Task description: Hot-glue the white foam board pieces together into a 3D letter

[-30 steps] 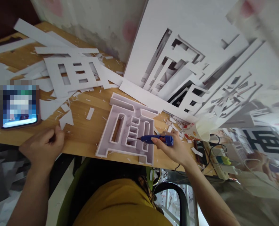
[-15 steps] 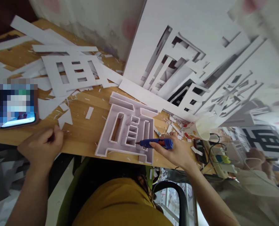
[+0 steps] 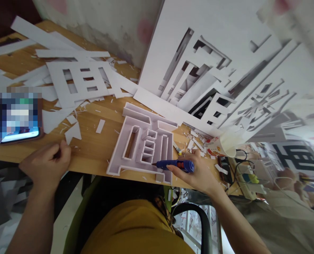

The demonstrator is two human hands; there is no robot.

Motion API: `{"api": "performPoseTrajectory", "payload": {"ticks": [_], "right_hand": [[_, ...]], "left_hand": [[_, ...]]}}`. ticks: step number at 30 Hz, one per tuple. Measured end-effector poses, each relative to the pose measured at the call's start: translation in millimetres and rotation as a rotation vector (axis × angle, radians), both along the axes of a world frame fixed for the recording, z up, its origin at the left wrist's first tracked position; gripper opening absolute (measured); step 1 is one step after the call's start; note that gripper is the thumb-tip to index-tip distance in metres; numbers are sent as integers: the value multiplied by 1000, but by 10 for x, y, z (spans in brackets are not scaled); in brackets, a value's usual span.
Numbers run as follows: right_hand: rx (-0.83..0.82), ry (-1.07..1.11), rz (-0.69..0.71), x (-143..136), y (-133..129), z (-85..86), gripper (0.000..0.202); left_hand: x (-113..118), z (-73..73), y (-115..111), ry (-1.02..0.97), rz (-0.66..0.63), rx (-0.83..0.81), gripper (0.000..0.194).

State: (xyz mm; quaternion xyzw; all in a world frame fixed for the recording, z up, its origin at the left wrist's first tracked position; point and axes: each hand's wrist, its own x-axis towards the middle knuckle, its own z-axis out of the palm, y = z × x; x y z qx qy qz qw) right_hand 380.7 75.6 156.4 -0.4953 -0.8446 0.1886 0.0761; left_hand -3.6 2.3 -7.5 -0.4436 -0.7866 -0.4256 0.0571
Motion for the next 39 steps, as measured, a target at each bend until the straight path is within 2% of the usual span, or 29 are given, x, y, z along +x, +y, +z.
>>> {"api": "performPoseTrajectory", "payload": {"ticks": [3, 7, 12, 18, 22, 25, 28, 39], "right_hand": [[-25, -26, 31, -15, 18, 43, 59], [-62, -36, 88, -41, 49, 99, 58], [-85, 1, 94, -53, 61, 100, 57], [-55, 102, 63, -121, 49, -25, 55], [-104, 121, 69, -182, 51, -91, 56], [-119, 119, 14, -182, 46, -124, 56], [-135, 113, -53, -172, 38, -138, 55], [-133, 76, -92, -170, 10, -151, 60]], "left_hand": [[-3, -1, 1, 169, -8, 2, 44], [-8, 4, -1, 233, -24, 33, 44], [9, 21, -1, 228, -29, 40, 47], [-1, -15, -1, 211, -13, 22, 47], [3, -7, 4, 219, -15, 16, 46], [16, 20, 7, 212, -21, 13, 46], [24, 34, 5, 210, -15, 2, 47], [31, 51, 6, 214, -9, 3, 46]]}}
